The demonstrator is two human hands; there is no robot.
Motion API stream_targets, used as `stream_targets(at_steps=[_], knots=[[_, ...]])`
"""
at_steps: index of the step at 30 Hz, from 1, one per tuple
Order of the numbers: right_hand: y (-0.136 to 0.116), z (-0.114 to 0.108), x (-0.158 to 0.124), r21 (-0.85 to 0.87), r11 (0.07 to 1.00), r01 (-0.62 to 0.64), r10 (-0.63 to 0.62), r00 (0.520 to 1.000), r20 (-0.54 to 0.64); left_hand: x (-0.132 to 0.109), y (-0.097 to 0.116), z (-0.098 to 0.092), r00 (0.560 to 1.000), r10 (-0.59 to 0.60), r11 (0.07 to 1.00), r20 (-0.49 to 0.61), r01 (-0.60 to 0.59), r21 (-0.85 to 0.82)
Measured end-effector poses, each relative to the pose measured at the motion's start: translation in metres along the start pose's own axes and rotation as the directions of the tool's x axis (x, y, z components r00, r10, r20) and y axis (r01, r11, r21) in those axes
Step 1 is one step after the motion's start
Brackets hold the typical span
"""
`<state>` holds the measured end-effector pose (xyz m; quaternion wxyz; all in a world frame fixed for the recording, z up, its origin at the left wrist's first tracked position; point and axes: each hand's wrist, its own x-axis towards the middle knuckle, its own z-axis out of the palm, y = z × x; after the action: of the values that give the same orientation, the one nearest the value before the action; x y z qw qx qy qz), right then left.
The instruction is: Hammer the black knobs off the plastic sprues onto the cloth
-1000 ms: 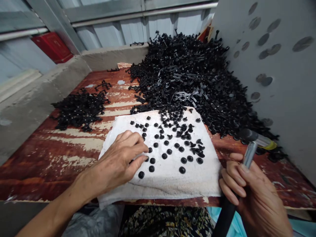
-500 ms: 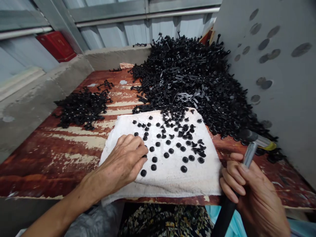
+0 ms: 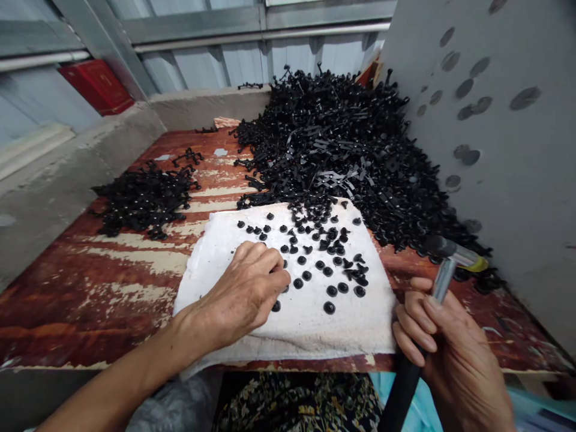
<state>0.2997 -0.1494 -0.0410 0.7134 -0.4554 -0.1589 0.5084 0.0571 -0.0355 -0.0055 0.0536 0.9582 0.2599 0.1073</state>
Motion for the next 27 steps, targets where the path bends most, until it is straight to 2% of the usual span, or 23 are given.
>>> stream_targets(at_steps=[9,17,23,27], knots=[[0.001,-0.002,0.001,0.012,1.0,0.002,-0.003,1.0,0.021,0.007,0.005,-0.001,0.999,-0.037,0.997,0.031,0.038,-0.06],[0.0,0.001,0.0,0.033,0.999,0.011,-0.011,1.0,0.004,0.017,0.011,0.008,0.999,0.032,0.999,0.042,-0.031,-0.013],[0.002,-0.002,0.002,0.049,0.999,0.0,-0.002,1.0,0.023,0.014,0.016,0.008,0.998,0.062,0.997,0.021,-0.062,-0.04],[0.002,-0.003,0.001,0.042,0.999,-0.005,0.004,1.0,0.012,0.008,0.019,0.001,0.999,0.037,0.997,0.01,-0.036,-0.067]])
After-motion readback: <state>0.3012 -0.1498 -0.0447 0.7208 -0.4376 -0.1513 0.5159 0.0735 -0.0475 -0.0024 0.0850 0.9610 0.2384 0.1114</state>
